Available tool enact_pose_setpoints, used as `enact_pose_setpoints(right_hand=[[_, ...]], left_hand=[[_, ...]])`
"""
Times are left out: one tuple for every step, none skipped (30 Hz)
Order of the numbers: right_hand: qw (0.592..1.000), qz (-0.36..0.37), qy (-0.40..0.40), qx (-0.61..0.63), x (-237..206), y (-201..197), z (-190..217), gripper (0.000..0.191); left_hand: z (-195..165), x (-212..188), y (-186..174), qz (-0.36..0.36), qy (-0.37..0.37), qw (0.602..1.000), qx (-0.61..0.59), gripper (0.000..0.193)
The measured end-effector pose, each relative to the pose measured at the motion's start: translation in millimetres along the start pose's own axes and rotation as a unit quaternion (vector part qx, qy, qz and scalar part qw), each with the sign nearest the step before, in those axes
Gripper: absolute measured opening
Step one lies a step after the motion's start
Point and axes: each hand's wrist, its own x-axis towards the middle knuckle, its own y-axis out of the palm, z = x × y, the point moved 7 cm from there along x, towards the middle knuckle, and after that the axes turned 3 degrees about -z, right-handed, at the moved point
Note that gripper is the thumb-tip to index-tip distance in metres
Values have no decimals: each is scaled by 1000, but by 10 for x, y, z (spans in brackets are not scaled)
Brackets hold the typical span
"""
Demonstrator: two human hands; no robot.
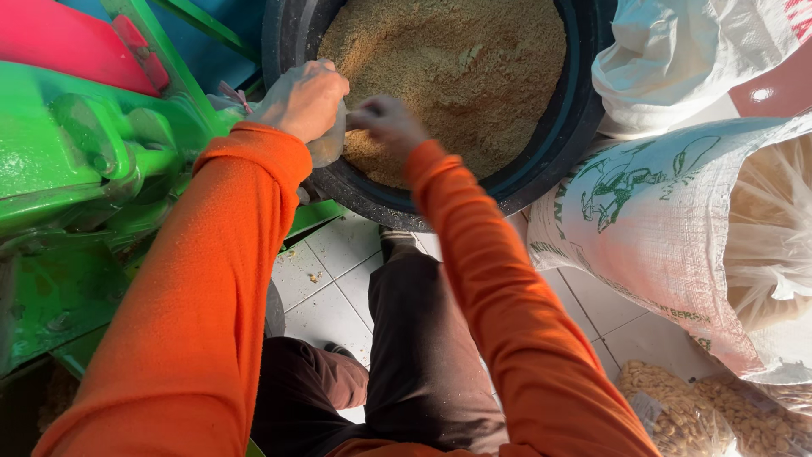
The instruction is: The person sits at a green motorized grinding mill and scoops cracked grain from a large black basin into the machine's hopper using a metal scoop, pushing the material in by hand and with the scoop. Ground powder collects in a second basin, and the person occasionally stirs the collected material and refills the hopper to keep the mill running.
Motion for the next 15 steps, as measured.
enact_pose_setpoints(right_hand=[[998, -29, -1, -48, -29, -243, -14, 27], [996, -45, 38, -64, -82, -506, -91, 25], [992, -61, 78, -80, -175, -804, -181, 24], [993, -102, 52, -26, -269, -1072, -201, 20], [990, -128, 39, -33, -362, -1316, -238, 20], [987, -155, 26, -40, -457, -1545, -281, 19], [984, -176, -2, -26, -558, -1714, -318, 18], [980, -194, -30, -10, -630, -1802, -368, 17], [978, -206, -31, -29, -674, -1823, -450, 16], [974, -217, -33, -46, -742, -1826, -529, 16], [971, -228, -33, -63, -812, -1821, -602, 15], [972, -214, -37, -90, -847, -1717, -669, 13], [971, -202, -44, -117, -851, -1587, -716, 11], [978, -147, -28, -147, -831, -1410, -778, 10], [980, -90, -10, -175, -812, -1208, -836, 10]], left_hand=[[1, 6, 57, 40, 2, 999, 9, 30], [7, 6, 101, 79, 3, 997, 18, 28], [8, -1, 145, 118, 5, 993, 27, 26], [-20, 3, 116, 105, 13, 994, 31, 23], [-52, 2, 83, 92, 21, 995, 34, 19], [-96, 5, 55, 79, 31, 996, 36, 16], [-109, -6, 53, 92, 26, 994, 48, 14], [-100, -31, 35, 106, 20, 992, 60, 12], [-97, -54, 20, 119, 14, 990, 74, 9], [-134, -63, -27, 101, 26, 992, 75, 9], [-165, -84, -71, 85, 37, 993, 75, 10], [-202, -104, -102, 70, 50, 994, 75, 12], [-195, -111, -81, 92, 33, 993, 59, 14], [-177, -119, -64, 113, 17, 992, 46, 18], [-158, -132, -34, 135, -2, 990, 31, 21]])
